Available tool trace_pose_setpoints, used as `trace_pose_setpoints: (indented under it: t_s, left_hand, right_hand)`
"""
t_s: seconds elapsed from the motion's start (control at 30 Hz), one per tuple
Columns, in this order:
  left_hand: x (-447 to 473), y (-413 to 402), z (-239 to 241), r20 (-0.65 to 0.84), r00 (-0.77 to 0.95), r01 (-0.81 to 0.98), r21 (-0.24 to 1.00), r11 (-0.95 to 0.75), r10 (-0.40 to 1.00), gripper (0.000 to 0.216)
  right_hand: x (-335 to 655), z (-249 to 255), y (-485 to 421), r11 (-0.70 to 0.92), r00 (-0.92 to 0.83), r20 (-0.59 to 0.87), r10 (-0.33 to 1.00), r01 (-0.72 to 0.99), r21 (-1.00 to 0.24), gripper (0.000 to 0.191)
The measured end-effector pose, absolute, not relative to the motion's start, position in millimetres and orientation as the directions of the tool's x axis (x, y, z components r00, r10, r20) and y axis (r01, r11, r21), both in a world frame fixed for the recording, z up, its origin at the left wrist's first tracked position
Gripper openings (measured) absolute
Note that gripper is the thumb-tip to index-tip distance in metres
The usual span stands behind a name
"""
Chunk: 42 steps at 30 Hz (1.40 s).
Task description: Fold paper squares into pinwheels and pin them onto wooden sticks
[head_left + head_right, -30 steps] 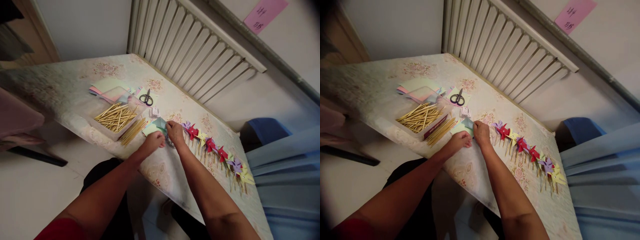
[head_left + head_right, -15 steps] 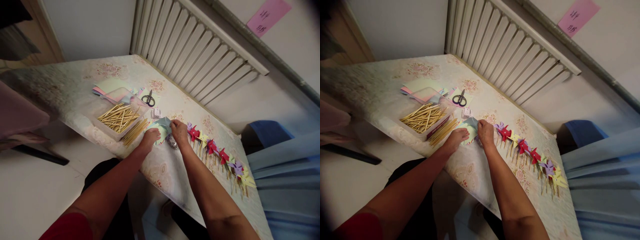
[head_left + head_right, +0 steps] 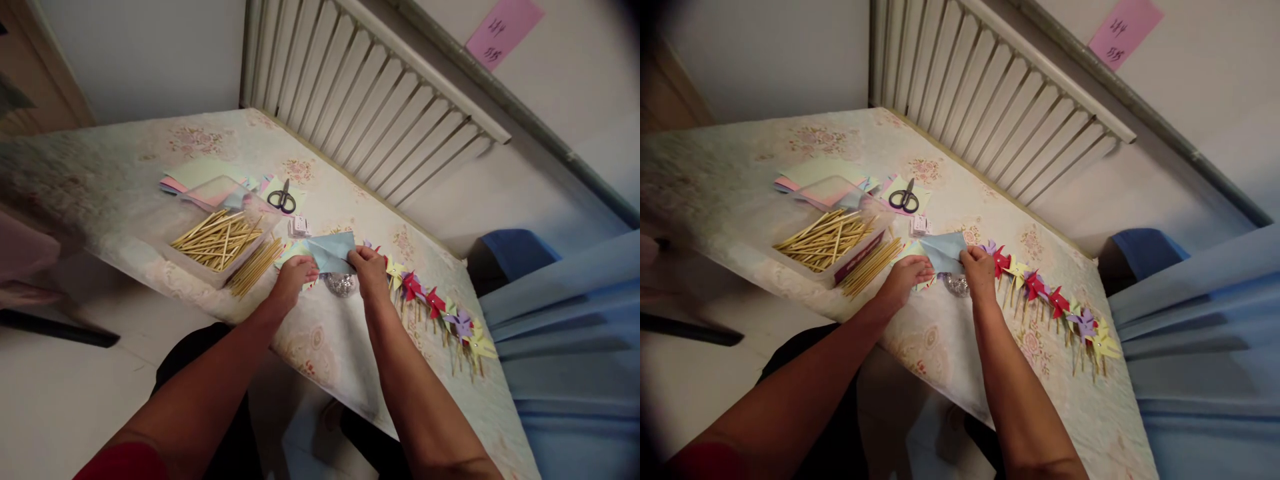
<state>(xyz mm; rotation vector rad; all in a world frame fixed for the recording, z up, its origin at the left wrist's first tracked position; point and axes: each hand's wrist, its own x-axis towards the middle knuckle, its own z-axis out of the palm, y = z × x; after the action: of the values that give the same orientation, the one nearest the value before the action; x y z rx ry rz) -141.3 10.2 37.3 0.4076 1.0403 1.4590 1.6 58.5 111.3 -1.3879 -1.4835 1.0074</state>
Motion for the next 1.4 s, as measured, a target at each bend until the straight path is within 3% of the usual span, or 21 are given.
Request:
trace_pose_setpoints:
  t_s: [0.23,0.37,0.5,0.67,0.77,0.83,0.97,1.07,1.17,1.3,1.4]
  left_hand:
    - [-131,10,43,-0.199,-0.144,-0.568,0.819,0.084,0.969,0.046]
    - [-124,8,44,-0.090,-0.052,-0.520,0.853,0.050,0.995,0.035]
    - [-113,6,44,-0.104,0.034,-0.540,0.835,0.106,0.994,0.031]
    - [-96,1,44,-0.138,0.283,-0.504,0.820,0.269,0.949,0.048]
    - [-84,-6,40,-0.208,0.461,-0.356,0.847,0.394,0.863,0.051]
    - [-76,-10,35,-0.294,0.521,-0.165,0.886,0.433,0.801,0.045]
    - [-69,-14,21,-0.472,0.526,0.227,0.879,0.418,0.707,0.035]
    - [-70,-14,16,-0.480,0.504,0.347,0.874,0.340,0.718,0.026]
    - [-72,-13,16,-0.337,0.432,0.382,0.909,0.169,0.836,0.016]
    - [-66,-14,18,0.065,0.518,0.334,0.903,-0.271,0.853,0.011]
    - [-57,-17,16,0.203,0.618,0.371,0.776,-0.510,0.760,0.017]
  right_hand:
    - [19,101,47,-0.056,0.038,-0.052,0.998,0.111,-0.992,0.023]
    - [32,95,39,-0.102,0.058,-0.098,0.994,0.073,-0.992,0.024]
    - [47,92,27,-0.152,0.075,-0.148,0.986,0.048,-0.987,0.026]
    - [80,86,-2,-0.184,0.118,-0.182,0.976,0.009,-0.983,0.028]
    - [105,68,-26,-0.268,0.155,-0.267,0.951,-0.017,-0.963,0.030]
    - [122,49,-42,-0.332,0.188,-0.323,0.928,0.018,-0.943,0.031]
    - [149,17,-65,-0.411,0.255,-0.347,0.903,0.271,-0.870,0.025]
    - [165,12,-73,-0.341,0.330,-0.164,0.930,0.601,-0.723,0.022]
    - [175,20,-72,-0.234,0.318,0.085,0.944,0.830,-0.506,0.026]
    - [171,28,-52,-0.129,0.251,0.250,0.935,0.899,-0.418,0.029]
    - [153,24,-31,-0.080,0.210,0.315,0.925,0.922,-0.379,0.032]
